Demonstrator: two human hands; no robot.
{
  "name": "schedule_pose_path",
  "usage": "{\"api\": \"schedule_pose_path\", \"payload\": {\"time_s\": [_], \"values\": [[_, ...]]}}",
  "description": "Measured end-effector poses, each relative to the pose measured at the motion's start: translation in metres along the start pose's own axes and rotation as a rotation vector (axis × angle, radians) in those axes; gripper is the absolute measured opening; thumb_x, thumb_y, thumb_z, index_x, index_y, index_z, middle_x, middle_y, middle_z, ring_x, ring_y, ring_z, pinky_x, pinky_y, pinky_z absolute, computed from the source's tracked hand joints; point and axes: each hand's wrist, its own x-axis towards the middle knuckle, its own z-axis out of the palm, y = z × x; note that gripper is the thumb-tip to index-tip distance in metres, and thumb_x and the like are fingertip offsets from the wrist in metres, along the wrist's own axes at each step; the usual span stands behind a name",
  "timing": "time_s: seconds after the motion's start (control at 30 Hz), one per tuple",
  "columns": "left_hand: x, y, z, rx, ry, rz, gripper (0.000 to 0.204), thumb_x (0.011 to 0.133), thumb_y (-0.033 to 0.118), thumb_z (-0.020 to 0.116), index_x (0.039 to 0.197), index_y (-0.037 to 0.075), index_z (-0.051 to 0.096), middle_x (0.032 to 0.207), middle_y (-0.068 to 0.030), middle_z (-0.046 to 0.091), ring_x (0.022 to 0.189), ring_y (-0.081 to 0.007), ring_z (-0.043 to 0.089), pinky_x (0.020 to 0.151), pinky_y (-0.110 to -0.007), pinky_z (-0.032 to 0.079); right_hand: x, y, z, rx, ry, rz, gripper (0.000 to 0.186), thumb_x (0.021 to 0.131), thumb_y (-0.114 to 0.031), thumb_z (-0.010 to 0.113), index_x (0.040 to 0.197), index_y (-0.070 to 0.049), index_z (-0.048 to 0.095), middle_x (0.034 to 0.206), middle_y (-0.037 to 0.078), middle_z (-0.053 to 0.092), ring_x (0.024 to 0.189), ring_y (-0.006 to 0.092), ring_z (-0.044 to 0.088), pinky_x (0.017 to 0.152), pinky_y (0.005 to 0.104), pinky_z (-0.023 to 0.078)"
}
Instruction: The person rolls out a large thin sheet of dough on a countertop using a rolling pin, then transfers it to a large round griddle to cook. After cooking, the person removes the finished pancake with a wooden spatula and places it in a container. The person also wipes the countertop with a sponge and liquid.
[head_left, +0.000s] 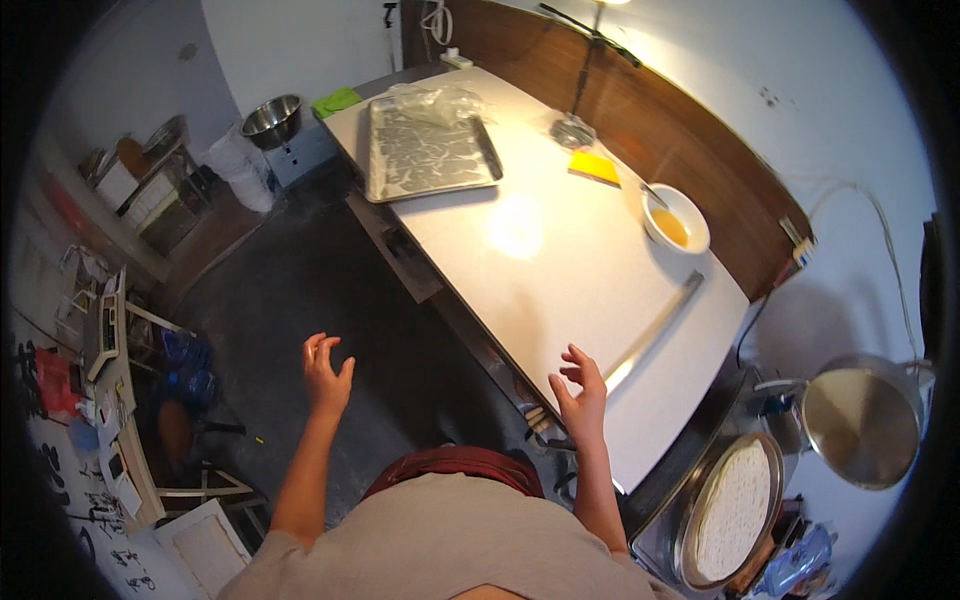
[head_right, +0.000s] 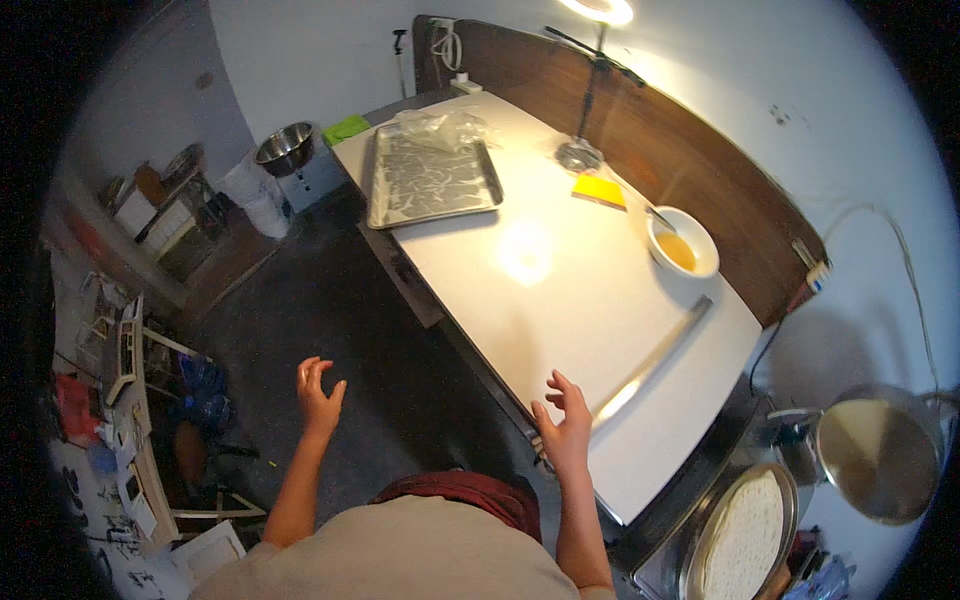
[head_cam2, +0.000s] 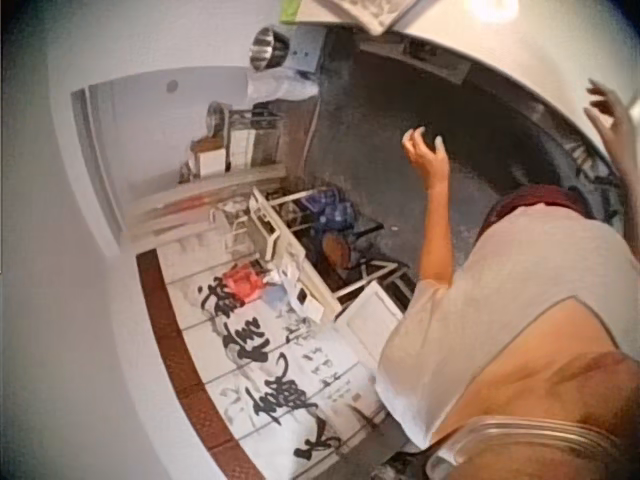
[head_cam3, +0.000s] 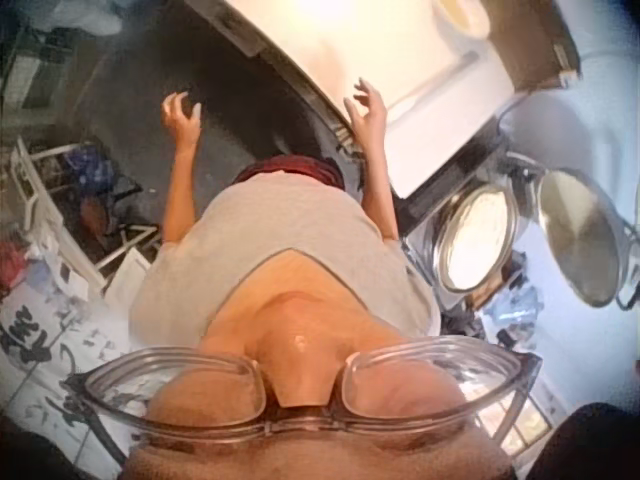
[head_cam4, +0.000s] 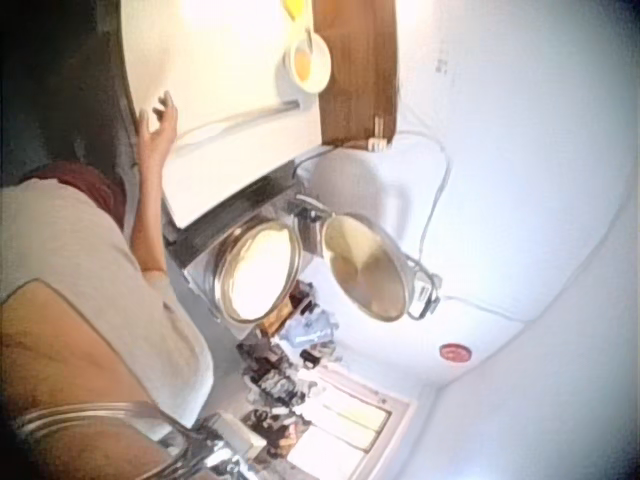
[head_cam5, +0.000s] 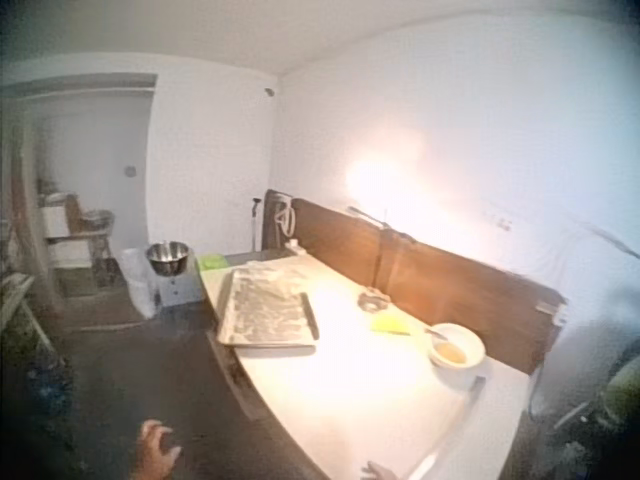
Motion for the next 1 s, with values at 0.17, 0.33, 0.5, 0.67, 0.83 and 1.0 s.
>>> {"api": "schedule_pose_path", "payload": {"time_s": [0.17, 0.33, 0.5, 0.67, 0.83, 1.0], "values": [[0.011, -0.048, -0.012, -0.09, 0.018, -0.293, 0.038, 0.077, 0.006, 0.075, 0.112, 0.006, 0.061, 0.117, -0.0112, 0.058, 0.108, -0.0273, 0.058, 0.092, -0.037, 0.049, 0.109, 0.003, 0.093, -0.1, -0.171, -0.224, 0.052, 0.08, -0.006, 0.076, 0.129, -0.005, 0.057, 0.111, 0.016, 0.063, 0.096, 0.0283, 0.064, 0.084, 0.037, 0.052], [0.074, -0.087, 0.041, -0.342, -0.085, -0.484, 0.038, 0.082, 0.011, 0.075, 0.116, 0.005, 0.061, 0.116, -0.0119, 0.061, 0.1, -0.0207, 0.061, 0.088, -0.034, 0.051, 0.24, 0.036, 0.177, -0.28, -0.149, -0.436, 0.053, 0.076, -0.007, 0.078, 0.125, -0.003, 0.057, 0.122, 0.019, 0.058, 0.113, 0.0389, 0.057, 0.096, 0.0433, 0.048], [0.181, -0.091, 0.135, -0.527, -0.424, -0.505, 0.043, 0.088, 0.018, 0.073, 0.125, 0.002, 0.057, 0.11, -0.0108, 0.065, 0.1, -0.0183, 0.062, 0.088, -0.032, 0.052, 0.374, 0.083, 0.239, -0.654, -0.164, -0.497, 0.063, 0.073, -0.013, 0.081, 0.13, -0.007, 0.055, 0.135, 0.014, 0.053, 0.13, 0.0337, 0.047, 0.108, 0.0458, 0.039], [0.268, -0.081, 0.208, -0.597, -0.786, -0.683, 0.045, 0.093, 0.028, 0.069, 0.129, 0.004, 0.055, 0.11, -0.0073, 0.065, 0.096, -0.0151, 0.062, 0.082, -0.029, 0.05, 0.453, 0.13, 0.281, -1.0, -0.499, -0.587, 0.016, 0.084, -0.016, 0.058, 0.075, -0.009, 0.069, 0.083, 0.006, 0.067, 0.087, 0.0269, 0.066, 0.093, 0.046, 0.048], [0.314, -0.086, 0.227, -0.998, -0.621, -1.037, 0.051, 0.094, 0.039, 0.068, 0.13, 0.007, 0.05, 0.117, -0.0093, 0.062, 0.105, -0.0202, 0.06, 0.087, -0.036, 0.05, 0.429, 0.119, 0.339, -0.738, -0.814, -0.671, 0.014, 0.082, -0.02, 0.06, 0.08, -0.009, 0.07, 0.084, 0.01, 0.067, 0.08, 0.0273, 0.068, 0.067, 0.0401, 0.056], [0.344, -0.133, 0.221, -1.065, -0.111, -1.302, 0.039, 0.091, 0.019, 0.071, 0.12, 0.005, 0.048, 0.113, -0.0104, 0.061, 0.1, -0.0284, 0.065, 0.078, -0.041, 0.055, 0.398, 0.046, 0.428, -0.372, -0.822, -0.664, 0.04, 0.079, -0.028, 0.072, 0.115, -0.013, 0.063, 0.114, 0.011, 0.063, 0.11, 0.0324, 0.06, 0.099, 0.0459, 0.045]]}}
